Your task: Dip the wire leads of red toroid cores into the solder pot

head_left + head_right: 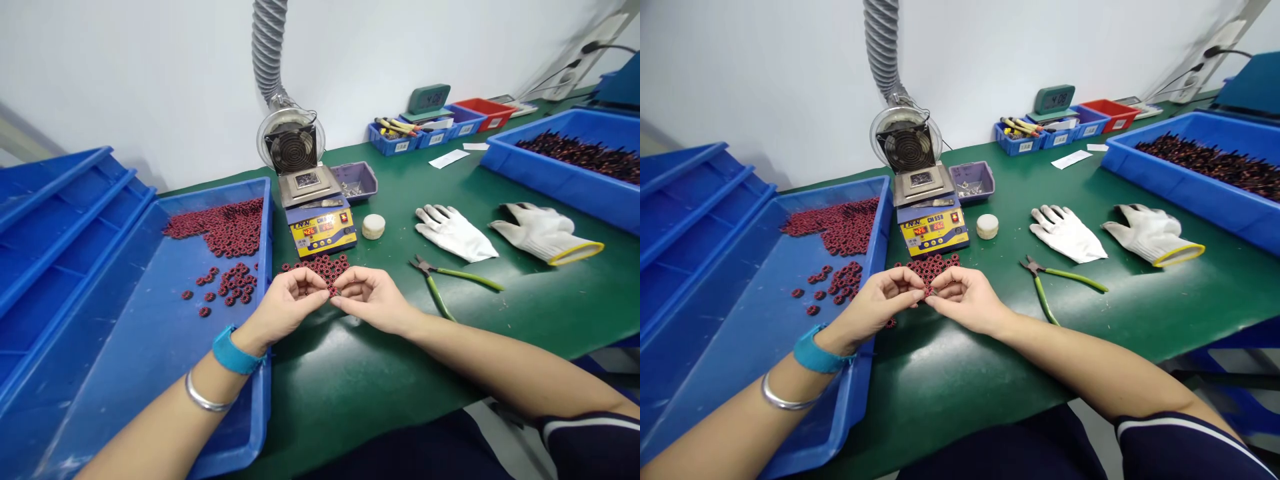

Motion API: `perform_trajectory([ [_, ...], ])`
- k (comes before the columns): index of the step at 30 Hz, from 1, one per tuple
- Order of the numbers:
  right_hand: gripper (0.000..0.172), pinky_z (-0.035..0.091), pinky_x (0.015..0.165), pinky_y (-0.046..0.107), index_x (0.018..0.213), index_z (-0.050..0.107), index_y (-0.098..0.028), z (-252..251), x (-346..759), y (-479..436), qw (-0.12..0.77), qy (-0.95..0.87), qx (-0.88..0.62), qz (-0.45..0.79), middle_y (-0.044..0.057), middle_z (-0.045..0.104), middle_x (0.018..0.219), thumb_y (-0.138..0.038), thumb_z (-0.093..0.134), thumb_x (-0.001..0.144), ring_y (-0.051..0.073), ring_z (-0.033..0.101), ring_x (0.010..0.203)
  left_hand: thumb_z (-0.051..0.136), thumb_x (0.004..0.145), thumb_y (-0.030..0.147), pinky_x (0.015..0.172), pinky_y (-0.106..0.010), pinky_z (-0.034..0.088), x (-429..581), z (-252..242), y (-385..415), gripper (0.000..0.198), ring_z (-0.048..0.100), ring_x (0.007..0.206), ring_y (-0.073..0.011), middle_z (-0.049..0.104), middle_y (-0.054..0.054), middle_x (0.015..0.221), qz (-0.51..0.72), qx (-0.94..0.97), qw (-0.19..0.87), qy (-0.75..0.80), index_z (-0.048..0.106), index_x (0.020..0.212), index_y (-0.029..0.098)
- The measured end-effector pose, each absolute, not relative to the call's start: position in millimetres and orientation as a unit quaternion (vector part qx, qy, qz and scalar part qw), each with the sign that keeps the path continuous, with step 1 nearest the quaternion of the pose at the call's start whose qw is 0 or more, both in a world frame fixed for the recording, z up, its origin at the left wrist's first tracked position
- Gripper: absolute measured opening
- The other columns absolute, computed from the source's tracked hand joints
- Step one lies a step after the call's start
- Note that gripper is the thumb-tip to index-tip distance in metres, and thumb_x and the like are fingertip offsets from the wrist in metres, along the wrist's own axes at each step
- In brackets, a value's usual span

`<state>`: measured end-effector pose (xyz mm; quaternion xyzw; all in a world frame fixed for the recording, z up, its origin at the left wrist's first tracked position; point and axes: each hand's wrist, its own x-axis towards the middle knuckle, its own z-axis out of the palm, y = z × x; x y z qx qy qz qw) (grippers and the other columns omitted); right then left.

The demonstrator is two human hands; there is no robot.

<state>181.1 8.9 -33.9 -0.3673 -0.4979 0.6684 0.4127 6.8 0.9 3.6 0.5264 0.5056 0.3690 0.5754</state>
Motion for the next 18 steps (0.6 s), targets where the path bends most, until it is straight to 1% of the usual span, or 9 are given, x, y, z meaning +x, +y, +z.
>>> perform_trajectory([
  [3, 0.038, 0.055, 0.064, 0.024, 0.078, 0.063, -0.015, -35, 182, 9, 0.415, -0.509, -0.369, 0.657, -0.001, 0.066, 0.071, -0.028, 0.087, 0.052, 0.01, 0.065, 0.063, 0.073, 0.067, 0.028, 0.058, -0.022, 0.044, 8, 5, 1, 0.018, 0.053, 0.058, -0.0084, 0.06, 0.002, 0.064, 0.359, 0.548, 0.55, 0.518, 0.062, 0.068, 0.013],
  [6, 0.038, 0.055, 0.063, 0.024, 0.077, 0.062, -0.016, -35, 182, 10, 0.426, -0.509, -0.372, 0.648, -0.002, 0.064, 0.069, -0.029, 0.087, 0.053, 0.01, 0.064, 0.061, 0.072, 0.066, 0.03, 0.057, -0.022, 0.043, 7, 7, 2, 0.02, 0.054, 0.056, -0.0094, 0.061, 0.0, 0.06, 0.357, 0.548, 0.535, 0.535, 0.06, 0.063, 0.014],
  [9, 0.034, 0.053, 0.062, 0.022, 0.077, 0.061, -0.015, -33, 184, 13, 0.44, -0.505, -0.382, 0.637, -0.002, 0.064, 0.069, -0.03, 0.085, 0.057, 0.009, 0.064, 0.062, 0.072, 0.064, 0.031, 0.055, -0.022, 0.043, 3, 10, 5, 0.021, 0.055, 0.053, -0.01, 0.062, 0.0, 0.056, 0.397, 0.521, 0.507, 0.56, 0.059, 0.06, 0.014],
  [12, 0.035, 0.052, 0.062, 0.021, 0.078, 0.061, -0.015, -33, 184, 14, 0.44, -0.498, -0.385, 0.64, -0.001, 0.066, 0.069, -0.03, 0.085, 0.057, 0.009, 0.065, 0.064, 0.073, 0.063, 0.03, 0.053, -0.021, 0.044, -2, 11, 7, 0.021, 0.055, 0.052, -0.0096, 0.061, 0.0, 0.055, 0.453, 0.492, 0.471, 0.576, 0.059, 0.06, 0.014],
  [14, 0.037, 0.053, 0.063, 0.023, 0.079, 0.061, -0.015, -33, 184, 14, 0.436, -0.491, -0.382, 0.65, -0.001, 0.067, 0.069, -0.032, 0.085, 0.056, 0.011, 0.067, 0.065, 0.074, 0.06, 0.027, 0.055, -0.021, 0.045, -3, 11, 7, 0.019, 0.057, 0.055, -0.0098, 0.063, 0.001, 0.059, 0.46, 0.49, 0.477, 0.566, 0.061, 0.065, 0.014],
  [18, 0.039, 0.056, 0.068, 0.027, 0.081, 0.061, -0.015, -34, 183, 13, 0.43, -0.471, -0.365, 0.678, 0.001, 0.069, 0.07, -0.034, 0.086, 0.056, 0.016, 0.071, 0.071, 0.077, 0.055, 0.021, 0.063, -0.023, 0.049, 4, 8, 4, 0.024, 0.06, 0.063, -0.0105, 0.065, 0.0, 0.069, 0.419, 0.503, 0.543, 0.526, 0.065, 0.074, 0.013],
])
